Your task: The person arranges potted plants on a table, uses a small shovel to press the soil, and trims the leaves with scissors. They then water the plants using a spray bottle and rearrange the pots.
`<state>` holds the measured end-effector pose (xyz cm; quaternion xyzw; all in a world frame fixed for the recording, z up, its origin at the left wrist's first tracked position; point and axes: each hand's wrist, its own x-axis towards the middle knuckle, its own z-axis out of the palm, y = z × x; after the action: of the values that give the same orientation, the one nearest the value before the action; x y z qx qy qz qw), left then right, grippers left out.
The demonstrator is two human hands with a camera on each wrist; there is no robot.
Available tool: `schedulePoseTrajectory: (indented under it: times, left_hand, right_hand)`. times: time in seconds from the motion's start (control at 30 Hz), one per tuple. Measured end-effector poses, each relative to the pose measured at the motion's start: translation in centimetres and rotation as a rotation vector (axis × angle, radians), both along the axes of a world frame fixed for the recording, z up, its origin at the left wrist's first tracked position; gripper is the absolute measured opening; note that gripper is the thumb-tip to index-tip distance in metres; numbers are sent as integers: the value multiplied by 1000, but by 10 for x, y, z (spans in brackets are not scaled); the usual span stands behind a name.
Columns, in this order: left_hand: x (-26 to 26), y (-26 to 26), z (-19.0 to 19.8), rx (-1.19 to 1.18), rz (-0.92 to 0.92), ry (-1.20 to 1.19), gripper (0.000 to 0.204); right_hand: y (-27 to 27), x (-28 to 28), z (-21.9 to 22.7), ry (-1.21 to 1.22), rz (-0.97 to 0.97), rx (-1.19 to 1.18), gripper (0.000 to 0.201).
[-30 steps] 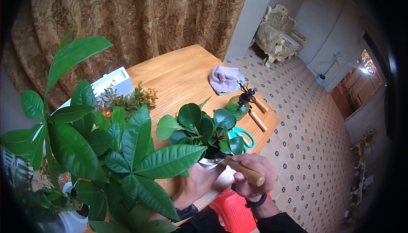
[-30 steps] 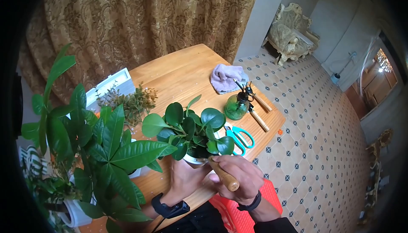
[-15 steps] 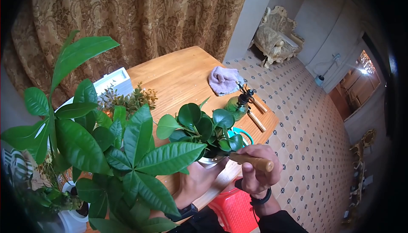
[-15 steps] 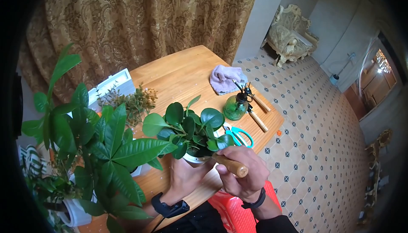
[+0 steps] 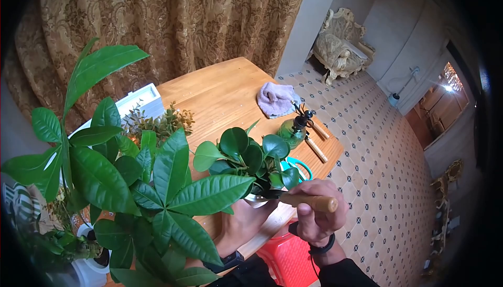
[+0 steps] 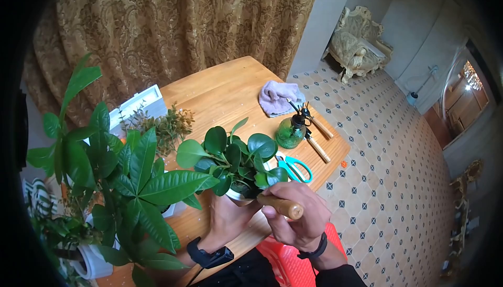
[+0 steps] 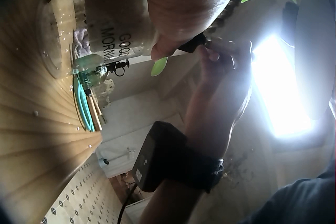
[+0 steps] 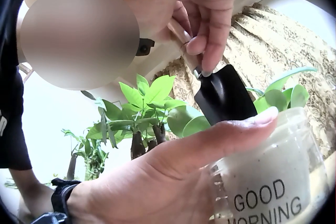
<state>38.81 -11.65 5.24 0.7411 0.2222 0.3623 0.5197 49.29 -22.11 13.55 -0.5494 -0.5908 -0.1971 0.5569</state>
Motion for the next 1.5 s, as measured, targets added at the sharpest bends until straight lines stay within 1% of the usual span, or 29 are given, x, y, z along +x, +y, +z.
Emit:
schedulePoseTrajectory:
  times: [0.03,0.13,0.2,0.23,0.3,0.53,0.6,0.63,0.7,0.73,0.8,0.93,1.07,1.13,1.2,1.23,1.3,1.37,1.43,1.5]
  left_hand:
    - [-1,0,-1,1,0,0,28]
    - [-3,0,1,-41,-6,25,28]
    - [-4,1,6,0,-57,-7,27]
    - [-4,0,3,1,-57,-6,27]
    - [-1,-2,-2,-77,-23,-25,27]
    - [-4,-1,2,-65,-13,3,28]
    - [-6,1,4,-78,-71,31,28]
    - [-6,1,3,-77,-70,32,28]
    - [-3,0,1,-64,-46,-5,27]
    - [-3,-1,-1,-64,-46,-6,27]
    - [-3,-3,-2,-35,11,24,26]
    - [-1,-2,0,-19,29,-22,24]
    - [-2,-1,-10,-66,-6,5,24]
    - [-2,-1,-1,-79,-13,21,24]
    - [-3,-5,11,-179,-36,-77,24]
    - [-3,-5,8,-179,-36,-77,24]
    - [-2,-3,1,-27,8,35,25]
    - [-2,-3,3,-42,19,33,27]
    - [-1,-3,5,-57,31,31,28]
    - [0,-3,6,-45,38,-40,30]
  right_hand:
    - [-1,1,2,-25,-7,-90,26]
    - [2,1,5,30,9,-143,27]
    - [4,0,4,28,8,-136,28]
    - [4,1,4,23,5,-133,29]
    - [4,2,4,21,3,-120,29]
    - [7,0,2,23,36,-105,30]
    - [7,-1,2,32,38,-114,30]
    - [8,-1,2,40,39,-122,29]
    - [8,0,1,52,36,-106,29]
    - [7,0,0,64,33,-91,29]
    - [5,-1,3,73,20,-93,28]
    - [4,0,4,79,12,-81,26]
    - [6,-2,4,83,22,-97,25]
    - [8,0,1,51,37,-100,25]
    - [8,-1,-2,72,34,-89,25]
    - [8,-1,-2,93,31,-77,25]
    - [6,-1,3,80,17,-75,25]
    - [6,-1,4,66,3,-72,25]
    - [7,-1,3,126,15,-6,24]
    - [7,0,2,119,13,-27,23]
